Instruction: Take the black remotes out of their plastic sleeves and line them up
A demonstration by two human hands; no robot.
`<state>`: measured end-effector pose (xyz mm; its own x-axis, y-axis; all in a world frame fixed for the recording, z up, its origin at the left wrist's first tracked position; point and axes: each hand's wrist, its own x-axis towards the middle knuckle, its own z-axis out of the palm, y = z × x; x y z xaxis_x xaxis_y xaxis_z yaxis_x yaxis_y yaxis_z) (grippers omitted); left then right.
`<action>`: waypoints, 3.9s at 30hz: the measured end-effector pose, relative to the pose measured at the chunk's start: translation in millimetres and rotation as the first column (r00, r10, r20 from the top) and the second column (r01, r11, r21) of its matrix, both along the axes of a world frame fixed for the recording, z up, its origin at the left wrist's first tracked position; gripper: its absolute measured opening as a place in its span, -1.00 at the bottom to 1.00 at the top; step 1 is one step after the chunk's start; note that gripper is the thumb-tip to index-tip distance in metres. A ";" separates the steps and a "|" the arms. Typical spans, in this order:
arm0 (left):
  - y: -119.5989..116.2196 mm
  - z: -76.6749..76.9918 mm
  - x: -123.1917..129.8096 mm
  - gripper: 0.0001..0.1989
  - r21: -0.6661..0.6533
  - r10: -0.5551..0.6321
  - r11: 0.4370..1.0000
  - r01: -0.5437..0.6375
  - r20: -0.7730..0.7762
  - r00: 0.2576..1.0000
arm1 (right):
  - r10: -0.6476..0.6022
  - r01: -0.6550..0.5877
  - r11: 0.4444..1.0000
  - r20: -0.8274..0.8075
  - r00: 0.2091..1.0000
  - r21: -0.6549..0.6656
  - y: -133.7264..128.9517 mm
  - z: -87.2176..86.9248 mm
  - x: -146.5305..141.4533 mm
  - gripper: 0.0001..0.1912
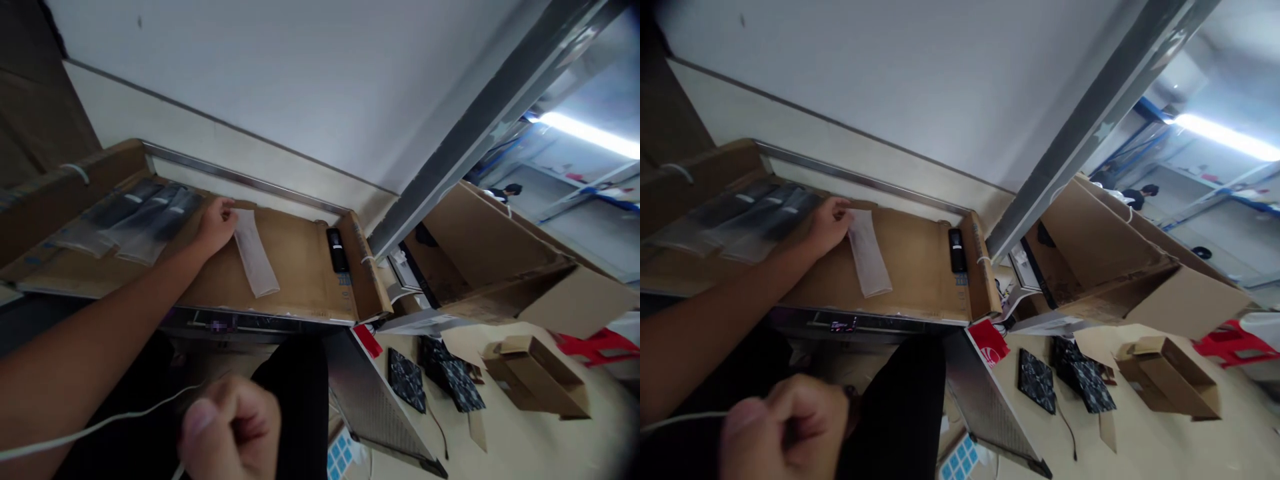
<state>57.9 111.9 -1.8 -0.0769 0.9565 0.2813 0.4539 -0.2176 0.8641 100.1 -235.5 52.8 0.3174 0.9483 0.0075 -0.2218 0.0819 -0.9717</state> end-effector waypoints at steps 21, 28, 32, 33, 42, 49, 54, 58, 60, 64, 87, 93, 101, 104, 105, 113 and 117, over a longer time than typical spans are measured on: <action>3.7 -0.6 -4.7 -0.58 0.148 0.059 0.989 -0.022 -0.251 0.966 | -0.068 0.144 0.990 0.896 0.438 0.005 177.2 -48.7 123.3 -0.68; -14.8 2.8 6.1 -0.61 0.136 -0.140 0.954 0.269 -0.590 0.795 | -0.056 0.064 0.998 0.764 0.642 0.019 172.1 -48.7 126.6 -0.84; -15.5 -0.1 13.1 -0.36 -0.047 -0.264 0.943 0.331 -0.711 0.652 | -0.068 0.056 0.998 0.768 0.637 0.042 171.7 -50.0 127.4 -0.85; -14.4 -0.4 14.1 -0.29 -0.075 -0.268 0.946 0.315 -0.727 0.632 | -0.067 0.059 0.998 0.770 0.634 0.039 171.8 -50.3 127.2 -0.85; -12.6 2.2 15.8 -0.01 -0.141 -0.277 0.953 0.269 -0.768 0.577 | -0.066 0.065 0.997 0.814 0.577 0.035 173.4 -53.1 126.9 -0.84; -11.0 6.5 15.4 0.05 -0.185 -0.306 0.947 0.264 -0.774 0.555 | -0.084 0.101 0.994 0.853 0.516 0.036 173.4 -48.0 123.6 -0.87; -25.6 24.2 27.3 0.02 -0.194 -0.306 0.944 0.266 -0.815 0.492 | -0.076 0.118 0.993 0.853 0.516 0.016 172.6 -44.2 122.2 -0.90; -62.8 19.2 43.9 -0.11 -0.228 -0.392 0.901 0.370 -0.795 0.463 | -0.104 0.174 0.985 0.829 0.549 0.009 172.4 -42.3 121.6 -0.90; -77.4 11.2 47.0 -0.18 -0.190 -0.383 0.890 0.414 -0.805 0.454 | -0.162 0.260 0.966 0.812 0.560 0.014 172.1 -40.4 120.7 -0.85; -72.5 6.4 39.9 -0.18 -0.148 -0.356 0.887 0.437 -0.822 0.444 | -0.260 0.383 0.923 0.780 0.570 0.028 171.1 -37.0 119.0 -0.83; -42.7 65.3 -61.9 -0.43 -0.128 -0.052 0.990 -0.063 -0.735 0.676 | -0.359 0.441 0.893 0.739 0.570 0.094 167.7 -38.9 115.9 -0.84; -42.2 46.7 -90.1 -0.42 -0.069 -0.028 0.996 -0.053 -0.831 0.556 | -0.367 0.433 0.894 0.744 0.558 0.116 167.1 -42.2 115.8 -0.86; -31.1 64.9 -87.1 -0.17 -0.515 -0.395 0.854 -0.078 -0.737 0.548 | -0.381 0.421 0.896 0.727 0.571 0.139 166.0 -41.5 116.4 -0.84; -47.9 58.1 -92.1 -0.16 -0.496 -0.386 0.867 -0.036 -0.716 0.581 | -0.398 0.398 0.901 0.692 0.603 0.171 163.4 -43.8 118.2 -0.82; -54.4 54.6 -94.9 -0.14 -0.469 -0.368 0.883 -0.024 -0.723 0.584 | -0.402 0.390 0.903 0.675 0.619 0.180 162.4 -45.4 118.9 -0.82; -120.4 42.8 -120.9 -0.46 -0.251 -0.179 0.968 -0.013 -0.726 0.664 | -0.350 0.274 0.933 0.417 0.839 0.233 156.0 -45.1 130.9 -0.76; -181.3 28.6 -129.2 -0.41 -0.237 -0.093 0.971 0.019 -0.307 0.947 | -0.228 0.142 0.963 0.413 0.882 0.229 109.9 -48.6 113.9 -0.68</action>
<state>-71.3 -69.4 26.9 0.0350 0.9978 0.0566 0.7023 -0.0649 0.7089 214.0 -125.6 4.2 0.4112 0.8399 0.3543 0.2530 0.2683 -0.9295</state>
